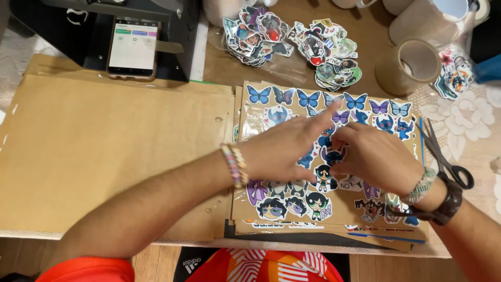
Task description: The person applies various stickers to a sheet of brown paper using clear packing tape and scissors. They cut strips of tape, place them over the stickers, and smooth them down to secure them to the paper.
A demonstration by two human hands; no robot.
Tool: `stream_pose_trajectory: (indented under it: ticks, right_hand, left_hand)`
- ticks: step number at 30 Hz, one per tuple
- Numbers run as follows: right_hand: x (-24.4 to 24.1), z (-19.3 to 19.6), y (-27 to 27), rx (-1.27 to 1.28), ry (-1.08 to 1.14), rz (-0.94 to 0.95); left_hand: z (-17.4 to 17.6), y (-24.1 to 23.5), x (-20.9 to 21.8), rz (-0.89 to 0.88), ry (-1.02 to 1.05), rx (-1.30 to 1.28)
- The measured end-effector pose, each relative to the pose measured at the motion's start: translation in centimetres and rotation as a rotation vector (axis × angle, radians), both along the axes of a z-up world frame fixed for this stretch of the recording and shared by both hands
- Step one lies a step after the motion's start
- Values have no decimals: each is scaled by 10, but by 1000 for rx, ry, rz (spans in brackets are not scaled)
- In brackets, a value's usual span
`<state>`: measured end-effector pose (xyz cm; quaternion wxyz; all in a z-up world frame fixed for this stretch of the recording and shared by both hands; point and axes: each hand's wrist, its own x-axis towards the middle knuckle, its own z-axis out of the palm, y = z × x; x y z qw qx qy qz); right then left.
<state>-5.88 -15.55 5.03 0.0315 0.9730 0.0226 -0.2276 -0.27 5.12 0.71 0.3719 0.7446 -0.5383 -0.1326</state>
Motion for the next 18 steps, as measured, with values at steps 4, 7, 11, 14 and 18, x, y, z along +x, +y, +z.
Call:
stream_pose_trajectory:
  ticks: [4,7,11,14,18]
  right_hand:
    - [7,10,11,-33,97,-115]
    - [12,4,2,51,82,-162]
    - [15,-2,-5,56,107,-118]
    - [8,2,-1,68,70,-124]
    - [-4,-1,-3,86,-30,-111]
  left_hand:
    - [-43,-23,-7,15,-142,-22]
    - [-51,-25,-8,57,-198,-12]
    - [-52,-24,-7,53,-174,-29]
    - [-52,-23,-8,61,-170,-43]
    - [-49,-23,-8,59,-169,-44]
